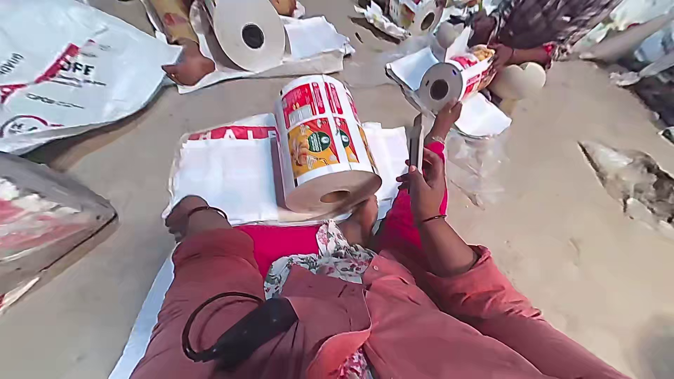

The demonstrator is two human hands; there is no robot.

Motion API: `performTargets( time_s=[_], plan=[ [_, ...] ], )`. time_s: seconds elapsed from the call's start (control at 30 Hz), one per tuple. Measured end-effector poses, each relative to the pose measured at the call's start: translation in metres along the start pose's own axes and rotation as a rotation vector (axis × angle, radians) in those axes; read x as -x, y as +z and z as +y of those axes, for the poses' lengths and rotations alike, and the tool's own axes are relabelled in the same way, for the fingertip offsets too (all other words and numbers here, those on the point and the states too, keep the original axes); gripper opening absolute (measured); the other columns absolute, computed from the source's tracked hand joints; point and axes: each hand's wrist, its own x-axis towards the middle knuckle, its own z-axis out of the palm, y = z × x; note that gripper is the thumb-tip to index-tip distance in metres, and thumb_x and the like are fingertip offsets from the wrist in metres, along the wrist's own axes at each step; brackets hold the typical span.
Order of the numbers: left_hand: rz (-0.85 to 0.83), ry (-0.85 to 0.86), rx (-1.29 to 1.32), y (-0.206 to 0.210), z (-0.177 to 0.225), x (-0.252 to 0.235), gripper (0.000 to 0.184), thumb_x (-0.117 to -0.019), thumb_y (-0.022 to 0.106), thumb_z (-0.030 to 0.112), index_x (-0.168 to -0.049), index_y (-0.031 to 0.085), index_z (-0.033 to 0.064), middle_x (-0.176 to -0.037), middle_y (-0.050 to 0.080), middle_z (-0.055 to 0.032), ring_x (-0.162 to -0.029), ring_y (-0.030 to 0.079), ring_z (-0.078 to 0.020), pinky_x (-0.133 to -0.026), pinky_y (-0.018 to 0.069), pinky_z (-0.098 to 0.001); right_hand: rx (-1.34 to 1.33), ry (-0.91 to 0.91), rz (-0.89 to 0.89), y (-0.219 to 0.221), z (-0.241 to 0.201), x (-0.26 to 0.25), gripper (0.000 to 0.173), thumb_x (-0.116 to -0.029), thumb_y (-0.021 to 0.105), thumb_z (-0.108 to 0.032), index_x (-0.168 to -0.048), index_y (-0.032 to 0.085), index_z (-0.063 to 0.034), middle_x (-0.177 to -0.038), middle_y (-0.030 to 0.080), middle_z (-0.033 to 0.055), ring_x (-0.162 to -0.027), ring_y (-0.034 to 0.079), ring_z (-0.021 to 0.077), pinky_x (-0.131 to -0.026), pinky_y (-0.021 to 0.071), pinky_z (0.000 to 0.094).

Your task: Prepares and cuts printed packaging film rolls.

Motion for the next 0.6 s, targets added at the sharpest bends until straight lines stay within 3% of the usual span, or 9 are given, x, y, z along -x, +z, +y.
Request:
performTargets(
  time_s=[0.07, 0.13, 0.23, 0.3, 0.37, 0.43, 0.5, 0.6],
  plan=[
    [0.421, -0.065, 0.194, 0.058, 0.002, -0.092, 0.072, -0.0956, 0.051, 0.045, -0.142, 0.051, -0.0099, -0.154, 0.043, -0.0307, -0.146, 0.040, -0.0427, -0.118, 0.0342, -0.0563, 0.231, 0.003, -0.086, -0.012, 0.003, 0.013, 0.046, -0.0971, 0.059, -0.010, -0.141, 0.051, -0.0030, -0.120, 0.064, 0.0110, -0.079, 0.065, 0.0109, -0.067, 0.0566, 0.0284],
    [0.571, -0.072, 0.285, 0.074, 0.000, -0.139, 0.089, -0.0880, 0.056, 0.058, -0.147, 0.048, -0.0080, -0.161, 0.034, -0.0284, -0.151, 0.032, -0.0399, -0.122, 0.0277, -0.0518, 0.404, -0.003, -0.247, -0.018, -0.002, 0.030, 0.044, -0.0997, 0.058, -0.015, -0.143, 0.053, -0.0070, -0.126, 0.064, 0.0149, -0.094, 0.065, 0.0186, -0.081, 0.0558, 0.0387],
    [0.614, 0.006, 0.436, 0.065, -0.003, -0.133, 0.099, -0.0887, 0.061, 0.054, -0.158, 0.027, -0.0063, -0.167, 0.017, -0.0281, -0.156, 0.020, -0.0382, -0.123, 0.0250, -0.0515, 0.429, -0.010, -0.381, -0.008, -0.012, 0.049, 0.049, -0.0969, 0.051, -0.010, -0.146, 0.051, -0.0114, -0.118, 0.067, 0.0116, -0.085, 0.065, 0.0177, -0.071, 0.0554, 0.0382],
    [0.612, 0.103, 0.504, 0.057, 0.000, -0.116, 0.098, -0.0895, 0.064, 0.050, -0.163, 0.020, 0.0028, -0.169, 0.013, -0.0225, -0.158, 0.016, -0.0333, -0.123, 0.0238, -0.0539, 0.476, -0.038, -0.396, 0.001, -0.019, 0.052, 0.063, -0.0916, 0.054, -0.008, -0.154, 0.042, -0.0119, -0.116, 0.067, 0.0117, -0.086, 0.066, 0.0188, -0.072, 0.0569, 0.0399],
    [0.611, 0.222, 0.507, 0.057, 0.003, -0.106, 0.092, -0.0886, 0.065, 0.046, -0.163, 0.026, 0.0082, -0.170, 0.018, -0.0179, -0.158, 0.018, -0.0292, -0.124, 0.0217, -0.0529, 0.599, -0.054, -0.398, 0.006, -0.029, 0.050, 0.075, -0.0889, 0.068, -0.011, -0.156, 0.036, -0.0113, -0.107, 0.067, 0.0123, -0.077, 0.066, 0.0215, -0.066, 0.0585, 0.0435],
    [0.592, 0.326, 0.483, 0.059, 0.004, -0.102, 0.085, -0.0868, 0.066, 0.042, -0.160, 0.035, 0.0114, -0.168, 0.025, -0.0161, -0.156, 0.023, -0.0296, -0.123, 0.0239, -0.0525, 0.716, -0.086, -0.409, 0.011, -0.036, 0.049, 0.062, -0.0883, 0.077, -0.014, -0.145, 0.051, -0.0080, -0.101, 0.069, 0.0133, -0.076, 0.066, 0.0259, -0.067, 0.0579, 0.0482],
    [0.534, 0.383, 0.479, 0.057, 0.005, -0.095, 0.080, -0.0860, 0.068, 0.038, -0.157, 0.040, 0.0129, -0.167, 0.028, -0.0146, -0.156, 0.025, -0.0300, -0.122, 0.0254, -0.0535, 0.820, -0.115, -0.452, 0.016, -0.040, 0.048, 0.052, -0.0905, 0.075, -0.015, -0.139, 0.058, -0.0094, -0.107, 0.068, 0.0152, -0.086, 0.068, 0.0304, -0.074, 0.0578, 0.0520],
    [0.486, 0.405, 0.485, 0.055, 0.007, -0.095, 0.075, -0.0859, 0.067, 0.036, -0.154, 0.044, 0.0161, -0.166, 0.032, -0.0117, -0.153, 0.031, -0.0289, -0.118, 0.0324, -0.0541, 0.912, -0.119, -0.493, 0.027, -0.042, 0.052, 0.061, -0.0959, 0.068, -0.013, -0.153, 0.048, -0.0191, -0.124, 0.062, 0.0190, -0.095, 0.069, 0.0343, -0.074, 0.0589, 0.0526]
  ],
)
